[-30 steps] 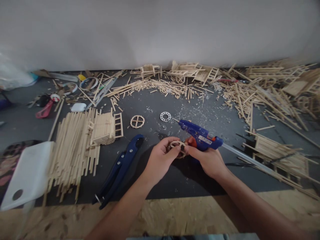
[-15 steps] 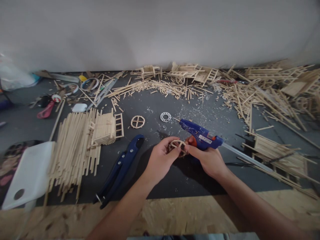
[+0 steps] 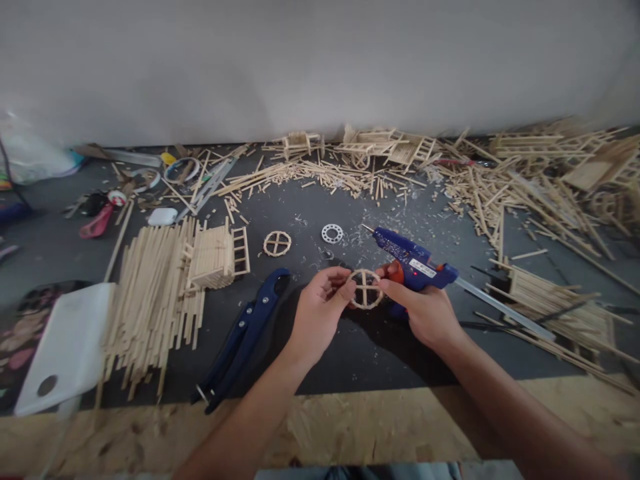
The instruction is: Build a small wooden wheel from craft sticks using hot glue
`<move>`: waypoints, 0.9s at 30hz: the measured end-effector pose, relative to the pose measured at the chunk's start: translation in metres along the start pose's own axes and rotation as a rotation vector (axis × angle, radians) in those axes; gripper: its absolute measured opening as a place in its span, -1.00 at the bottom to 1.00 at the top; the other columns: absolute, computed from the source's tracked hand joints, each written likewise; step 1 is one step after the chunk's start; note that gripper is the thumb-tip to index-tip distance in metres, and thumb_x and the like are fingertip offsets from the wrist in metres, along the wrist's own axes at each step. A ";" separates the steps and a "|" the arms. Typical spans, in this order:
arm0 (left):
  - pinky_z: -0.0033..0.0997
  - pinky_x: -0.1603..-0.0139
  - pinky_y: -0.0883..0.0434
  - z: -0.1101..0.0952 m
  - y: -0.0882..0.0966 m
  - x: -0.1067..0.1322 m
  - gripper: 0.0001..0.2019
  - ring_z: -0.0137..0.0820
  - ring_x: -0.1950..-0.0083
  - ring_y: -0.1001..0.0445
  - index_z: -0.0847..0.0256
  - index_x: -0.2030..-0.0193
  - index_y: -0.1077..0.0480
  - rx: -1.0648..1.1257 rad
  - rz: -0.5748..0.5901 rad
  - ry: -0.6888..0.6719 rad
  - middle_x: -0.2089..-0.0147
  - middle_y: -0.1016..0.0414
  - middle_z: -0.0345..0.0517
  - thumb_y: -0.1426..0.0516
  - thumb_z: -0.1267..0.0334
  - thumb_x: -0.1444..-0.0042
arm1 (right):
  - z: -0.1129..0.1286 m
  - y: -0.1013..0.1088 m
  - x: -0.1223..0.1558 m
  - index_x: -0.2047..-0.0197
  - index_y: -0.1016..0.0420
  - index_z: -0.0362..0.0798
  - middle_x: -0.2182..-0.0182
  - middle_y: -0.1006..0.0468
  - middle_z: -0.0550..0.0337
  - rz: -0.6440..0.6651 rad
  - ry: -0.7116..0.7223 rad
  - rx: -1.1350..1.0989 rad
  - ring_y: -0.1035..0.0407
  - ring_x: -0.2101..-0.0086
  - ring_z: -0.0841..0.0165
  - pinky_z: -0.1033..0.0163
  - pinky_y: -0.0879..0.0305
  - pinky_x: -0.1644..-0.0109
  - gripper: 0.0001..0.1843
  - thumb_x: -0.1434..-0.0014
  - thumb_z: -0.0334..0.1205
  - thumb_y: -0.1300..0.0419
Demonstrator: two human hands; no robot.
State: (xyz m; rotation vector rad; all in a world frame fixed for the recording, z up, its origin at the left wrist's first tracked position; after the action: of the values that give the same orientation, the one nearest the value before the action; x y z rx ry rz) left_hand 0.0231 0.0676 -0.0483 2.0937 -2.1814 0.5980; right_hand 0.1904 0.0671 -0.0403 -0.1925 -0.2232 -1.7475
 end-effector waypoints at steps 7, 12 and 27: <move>-0.29 0.06 -0.36 -0.009 -0.006 0.006 -0.52 -0.27 0.08 -0.43 0.16 0.04 -0.38 -0.307 0.045 -0.178 0.00 -0.44 -0.01 -0.33 0.14 0.13 | 0.007 -0.005 0.004 0.38 -0.38 -0.03 0.36 -0.55 0.19 0.049 0.054 -0.013 -0.45 0.30 0.29 0.17 -0.39 0.14 -0.71 0.13 -0.11 -0.35; -0.30 0.06 -0.35 -0.015 -0.011 0.011 -0.46 -0.24 0.04 -0.40 0.09 -0.03 -0.34 -0.481 0.055 -0.285 -0.03 -0.37 -0.05 -0.33 0.20 0.15 | 0.012 -0.013 0.009 0.34 -0.42 -0.02 0.36 -0.53 0.21 0.157 0.129 0.127 -0.44 0.29 0.31 0.16 -0.38 0.11 -0.82 0.00 -0.13 -0.27; -0.29 -0.08 -0.35 -0.013 0.000 -0.001 -0.49 -0.33 -0.04 -0.43 0.13 0.03 -0.28 0.084 0.083 -0.130 -0.07 -0.40 -0.06 -0.29 0.36 0.16 | 0.003 -0.003 0.002 0.46 -0.41 -0.04 0.50 -0.48 0.26 0.177 0.103 -0.048 -0.34 0.54 0.42 0.25 -0.31 0.36 -0.80 -0.01 -0.10 -0.27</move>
State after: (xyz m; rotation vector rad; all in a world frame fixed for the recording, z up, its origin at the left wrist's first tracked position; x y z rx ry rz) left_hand 0.0203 0.0721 -0.0369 2.1492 -2.3632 0.5857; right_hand 0.1872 0.0667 -0.0370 -0.1526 -0.0863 -1.5831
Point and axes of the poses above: each hand's wrist, its own x-axis away from the middle knuckle, its own y-axis out of the back of the hand, z = x × y, the point moved 9 cm from there along -x, towards the middle knuckle
